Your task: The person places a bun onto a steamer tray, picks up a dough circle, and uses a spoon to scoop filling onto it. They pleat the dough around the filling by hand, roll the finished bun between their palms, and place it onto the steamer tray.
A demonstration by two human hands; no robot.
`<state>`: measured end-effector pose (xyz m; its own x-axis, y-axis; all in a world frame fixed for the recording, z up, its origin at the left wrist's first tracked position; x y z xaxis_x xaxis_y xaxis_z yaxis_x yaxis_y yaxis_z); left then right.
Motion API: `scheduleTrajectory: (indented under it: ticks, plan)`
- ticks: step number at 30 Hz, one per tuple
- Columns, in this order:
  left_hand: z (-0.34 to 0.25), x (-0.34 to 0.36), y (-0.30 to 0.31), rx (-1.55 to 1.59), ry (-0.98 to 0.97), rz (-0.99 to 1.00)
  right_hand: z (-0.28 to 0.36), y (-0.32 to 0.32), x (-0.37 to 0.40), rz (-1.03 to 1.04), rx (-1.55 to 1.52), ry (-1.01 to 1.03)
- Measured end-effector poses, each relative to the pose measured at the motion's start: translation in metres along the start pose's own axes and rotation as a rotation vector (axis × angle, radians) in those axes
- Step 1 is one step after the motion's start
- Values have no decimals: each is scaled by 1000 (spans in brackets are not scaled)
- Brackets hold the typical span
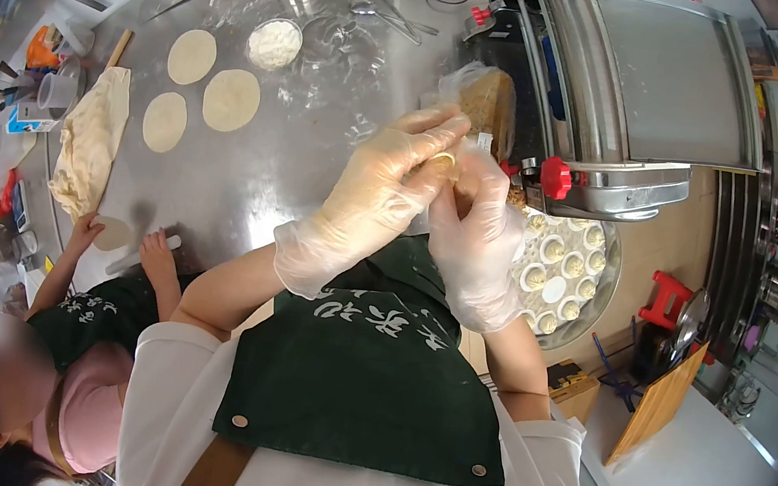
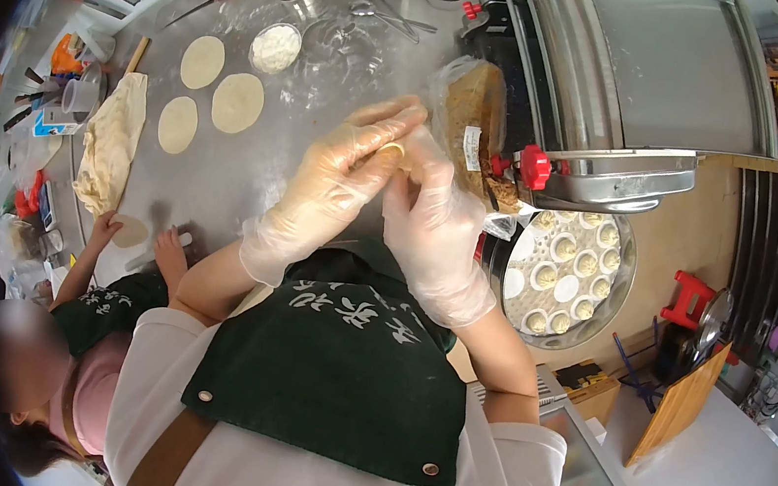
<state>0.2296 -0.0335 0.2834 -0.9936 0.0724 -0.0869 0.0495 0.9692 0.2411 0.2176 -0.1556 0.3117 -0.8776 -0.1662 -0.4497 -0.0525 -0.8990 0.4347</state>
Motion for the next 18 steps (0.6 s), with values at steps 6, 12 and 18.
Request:
scheduleTrajectory:
  ticks: [6, 12, 18]
  plan:
    - [3, -4, -2, 595, 78, 97, -27, 2, 7, -160, -502, -356]
    - [41, 2, -35, 887, 157, -39, -24, 14, 8, -126, -398, -316]
    - [34, 3, -36, 746, 232, 24, -10, 27, 3, -54, -238, -50]
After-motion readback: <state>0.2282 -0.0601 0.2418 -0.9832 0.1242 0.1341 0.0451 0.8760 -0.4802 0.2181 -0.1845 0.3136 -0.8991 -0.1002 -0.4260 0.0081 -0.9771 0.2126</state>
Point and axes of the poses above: each hand's wrist, its own x-axis away from the middle knuckle, its own y-axis out of the back of the hand, z = x × y, the point moved 8 cm from there along -x, towards the middle knuckle, and after that the axes turned 12 degrees about -x, right-handed, at the moved point
